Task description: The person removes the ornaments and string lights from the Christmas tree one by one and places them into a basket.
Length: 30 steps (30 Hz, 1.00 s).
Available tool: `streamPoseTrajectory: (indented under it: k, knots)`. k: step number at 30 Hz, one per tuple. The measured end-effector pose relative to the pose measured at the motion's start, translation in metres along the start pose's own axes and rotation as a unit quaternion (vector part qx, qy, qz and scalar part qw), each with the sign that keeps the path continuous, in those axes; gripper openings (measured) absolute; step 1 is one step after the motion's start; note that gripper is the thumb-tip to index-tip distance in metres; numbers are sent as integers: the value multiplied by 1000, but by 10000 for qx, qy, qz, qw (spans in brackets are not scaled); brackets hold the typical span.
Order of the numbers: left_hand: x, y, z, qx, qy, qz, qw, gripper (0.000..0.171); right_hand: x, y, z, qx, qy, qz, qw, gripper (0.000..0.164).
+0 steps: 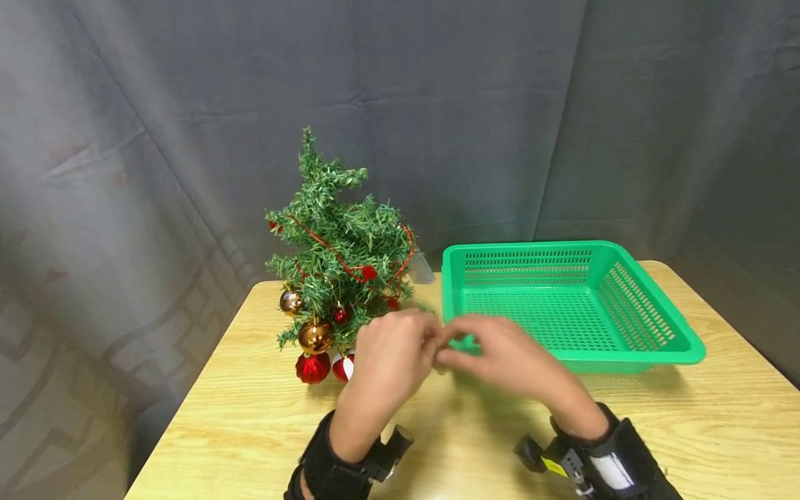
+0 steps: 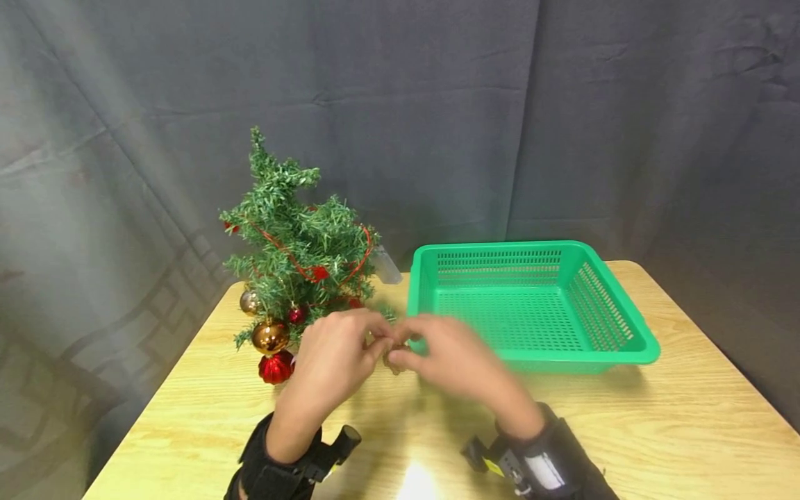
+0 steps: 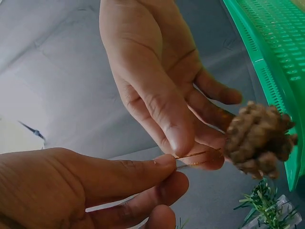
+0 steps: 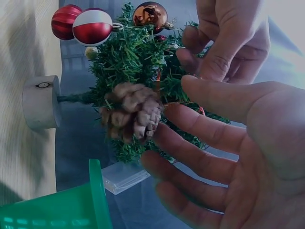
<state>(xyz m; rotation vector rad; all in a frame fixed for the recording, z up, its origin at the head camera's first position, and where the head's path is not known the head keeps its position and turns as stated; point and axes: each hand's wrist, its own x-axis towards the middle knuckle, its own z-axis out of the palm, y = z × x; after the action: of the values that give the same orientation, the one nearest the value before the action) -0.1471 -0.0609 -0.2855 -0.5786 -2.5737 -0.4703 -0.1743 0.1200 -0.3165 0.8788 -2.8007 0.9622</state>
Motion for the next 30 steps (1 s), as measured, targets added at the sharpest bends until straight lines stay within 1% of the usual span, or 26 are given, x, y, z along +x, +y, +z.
streamPoseTrajectory:
  k: [2, 8, 13, 20, 30]
  knots:
    - [0, 0, -1, -15, -64, -33, 10000, 7, 1, 0, 2, -54, 74, -51, 9999, 18]
    - [-3, -1, -1, -46, -169, -134, 9998, 3, 4, -1, 7, -250, 227, -329, 9989, 21]
    - [-3, -2, 0, -7, -151, -126, 9998, 5, 5, -3, 9, -383, 341, -525, 9973, 15]
    - [-2, -1, 1, 47, -103, -128, 9999, 8, 5, -2, 9, -592, 507, -612, 9951, 16]
    - [1, -1, 1, -9, -153, -130, 9998, 12, 3, 2, 4, -556, 634, -588, 9947, 13]
